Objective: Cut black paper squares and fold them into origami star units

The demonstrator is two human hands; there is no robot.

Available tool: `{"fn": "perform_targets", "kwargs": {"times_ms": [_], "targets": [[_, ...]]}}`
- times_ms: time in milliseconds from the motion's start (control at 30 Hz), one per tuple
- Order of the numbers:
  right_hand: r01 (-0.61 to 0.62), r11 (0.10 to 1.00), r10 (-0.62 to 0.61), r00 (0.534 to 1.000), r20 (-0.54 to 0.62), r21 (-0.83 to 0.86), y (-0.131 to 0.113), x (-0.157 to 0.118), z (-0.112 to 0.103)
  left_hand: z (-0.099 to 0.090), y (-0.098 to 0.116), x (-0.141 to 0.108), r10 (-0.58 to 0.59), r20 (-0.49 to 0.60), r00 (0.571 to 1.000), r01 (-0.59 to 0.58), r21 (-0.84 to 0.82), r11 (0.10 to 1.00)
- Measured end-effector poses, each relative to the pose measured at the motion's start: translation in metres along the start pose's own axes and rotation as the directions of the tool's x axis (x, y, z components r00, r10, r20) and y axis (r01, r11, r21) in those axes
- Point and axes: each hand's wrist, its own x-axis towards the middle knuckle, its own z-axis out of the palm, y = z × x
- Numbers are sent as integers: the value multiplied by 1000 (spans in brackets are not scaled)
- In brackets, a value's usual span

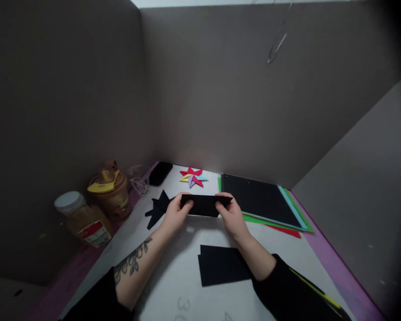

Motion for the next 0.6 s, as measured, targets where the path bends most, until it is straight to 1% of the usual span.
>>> {"fn": "perform_targets", "kwargs": {"times_ms": [67,100,167,233,333,433,500,600], "targets": [[-21,999,21,1000,4,39,4,0,-1,0,-4,0,-38,26,999,40,-49,998],[-45,996,44,999,14,73,7,0,-2,0,-7,-1,-79,57,995,83,-71,994],[-96,984,91,995,42,152,9,-1,-2,0,-11,-2,-181,134,974,195,-100,976],[-127,970,115,991,69,209,6,-1,-2,-1,-12,-5,-262,194,945,289,-124,949],[-140,968,120,987,107,207,-10,-1,-5,-4,-6,-8,-305,288,908,375,-233,897],[-142,975,123,986,117,172,-32,-3,-7,-7,4,-12,-317,397,862,461,-350,815],[-158,974,140,984,113,164,-42,-7,-6,-5,8,-15,-337,402,851,493,-392,776],[-178,975,161,979,126,134,-49,-11,-3,1,9,-17,-377,324,867,490,-429,759]]}}
